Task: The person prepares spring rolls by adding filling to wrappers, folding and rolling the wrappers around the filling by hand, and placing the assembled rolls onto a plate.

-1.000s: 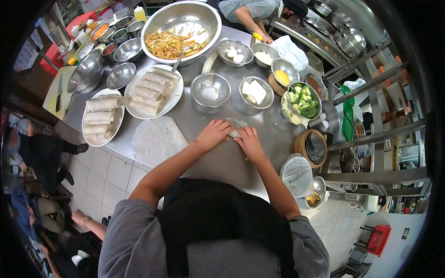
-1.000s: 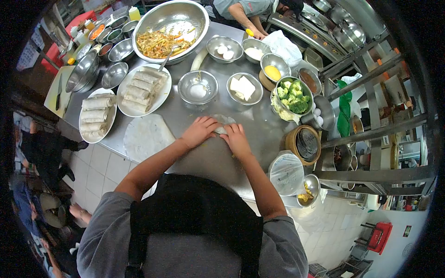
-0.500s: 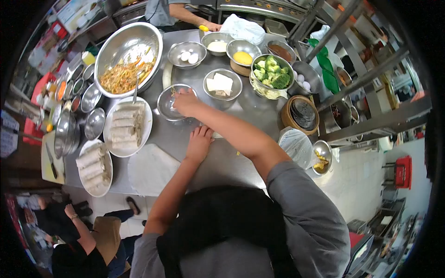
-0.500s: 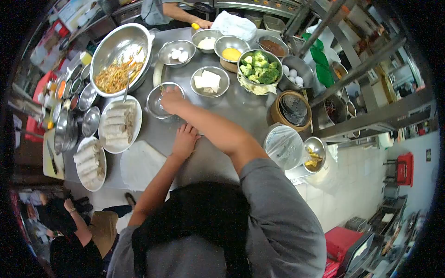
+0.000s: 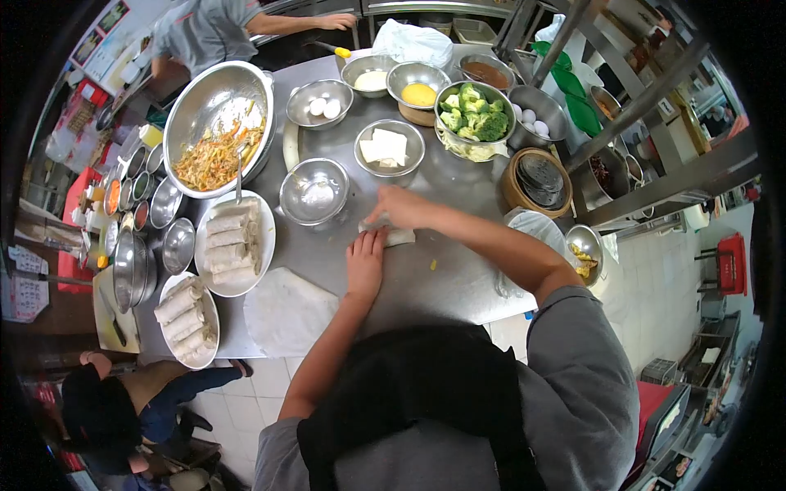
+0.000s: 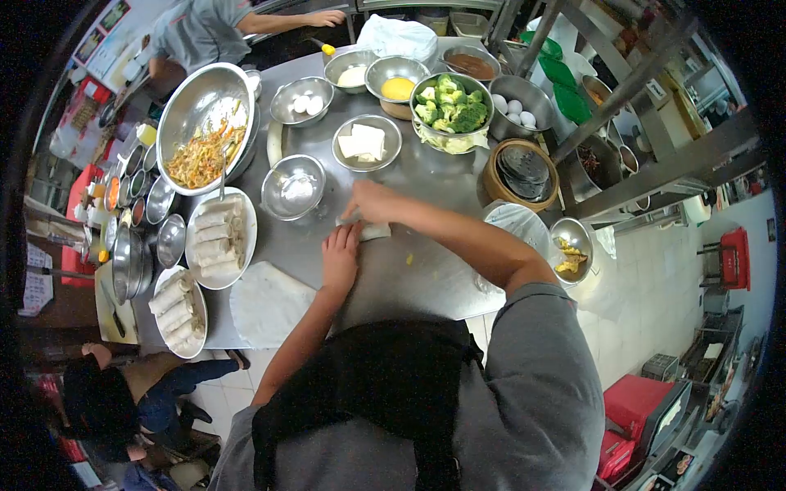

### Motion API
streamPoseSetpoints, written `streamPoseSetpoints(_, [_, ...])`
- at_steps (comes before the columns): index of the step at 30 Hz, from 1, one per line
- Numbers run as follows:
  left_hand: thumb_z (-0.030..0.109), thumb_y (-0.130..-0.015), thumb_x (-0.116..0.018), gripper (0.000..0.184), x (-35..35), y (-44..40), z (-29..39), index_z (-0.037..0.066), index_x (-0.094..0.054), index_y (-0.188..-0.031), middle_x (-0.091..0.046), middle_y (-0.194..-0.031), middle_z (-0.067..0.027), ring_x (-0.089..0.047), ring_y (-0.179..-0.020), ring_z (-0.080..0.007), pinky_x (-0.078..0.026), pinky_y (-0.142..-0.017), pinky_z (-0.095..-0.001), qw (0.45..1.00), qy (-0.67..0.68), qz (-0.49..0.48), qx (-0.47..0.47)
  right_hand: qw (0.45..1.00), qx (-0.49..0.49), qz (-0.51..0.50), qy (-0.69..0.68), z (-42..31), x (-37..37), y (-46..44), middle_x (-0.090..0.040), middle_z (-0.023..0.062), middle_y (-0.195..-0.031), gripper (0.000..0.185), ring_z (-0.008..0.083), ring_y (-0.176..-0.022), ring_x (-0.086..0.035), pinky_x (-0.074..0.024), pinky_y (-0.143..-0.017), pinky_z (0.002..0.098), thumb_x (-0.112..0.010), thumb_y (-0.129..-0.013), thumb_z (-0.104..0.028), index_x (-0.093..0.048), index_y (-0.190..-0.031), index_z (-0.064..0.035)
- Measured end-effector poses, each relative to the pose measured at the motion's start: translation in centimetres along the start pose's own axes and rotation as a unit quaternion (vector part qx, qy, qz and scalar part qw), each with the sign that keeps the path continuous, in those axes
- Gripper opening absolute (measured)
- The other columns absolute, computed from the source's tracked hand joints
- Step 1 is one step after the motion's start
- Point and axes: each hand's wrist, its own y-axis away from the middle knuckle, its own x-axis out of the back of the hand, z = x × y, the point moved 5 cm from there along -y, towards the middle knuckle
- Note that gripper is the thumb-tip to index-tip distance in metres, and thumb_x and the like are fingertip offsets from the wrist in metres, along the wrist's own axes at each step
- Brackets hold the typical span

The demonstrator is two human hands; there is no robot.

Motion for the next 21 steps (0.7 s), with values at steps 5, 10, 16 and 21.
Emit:
streamPoseSetpoints(5, [0.008,-0.093,-0.053,0.036,0.3,0.2,-0.3,0.008,-0.053,-0.128,-0.058,-0.129,-0.0107,-0.05,-0.126,-0.0288,-0.037,-0.103,-0.0434,0.998,0.067,-0.001,0.021,0.972,0.007,0.027,0.234,0.4,0.6,4.6,-0.056,0.0088,-0.111,0.037,0.0253,-0.109,-0.054,-0.0422,-0.093,0.0432,-0.051,-0.096,-0.03,-0.067,-0.128,-0.0375])
streamPoseSetpoints(10, [0.009,-0.091,-0.058,0.032,0.4,0.3,-0.3,0.007,-0.054,-0.123,-0.06,-0.128,-0.01,-0.051,-0.126,-0.0283,-0.038,-0.102,-0.0429,0.998,0.059,-0.008,0.015,0.963,0.102,0.051,0.243,-1.4,-0.2,2.7,-0.056,0.007,-0.108,0.036,0.0236,-0.11,-0.054,-0.0411,-0.094,0.0409,-0.05,-0.096,-0.026,-0.069,-0.122,-0.0411])
streamPoseSetpoints(16, [0.01,-0.09,-0.06,0.032,0.6,0.5,-0.3,0.007,-0.055,-0.121,-0.061,-0.125,-0.0094,-0.053,-0.122,-0.0286,-0.04,-0.1,-0.0436,0.998,0.053,0.013,0.006,0.969,0.124,0.118,0.178,-3.9,4.3,-3.4,-0.062,0.0059,-0.111,0.014,0.0247,-0.113,-0.055,-0.0429,-0.095,0.043,-0.067,-0.082,-0.023,-0.08,-0.088,-0.0235])
streamPoseSetpoints(21, [0.013,-0.089,-0.062,0.033,0.5,0.1,-0.2,0.007,-0.055,-0.121,-0.061,-0.124,-0.0087,-0.053,-0.122,-0.0291,-0.04,-0.099,-0.0446,0.999,0.045,-0.007,0.018,0.973,0.029,0.095,0.209,-4.0,0.8,-12.1,-0.063,0.007,-0.111,0.013,0.0273,-0.115,-0.053,-0.0413,-0.097,0.0471,-0.07,-0.078,-0.024,-0.079,-0.087,-0.021])
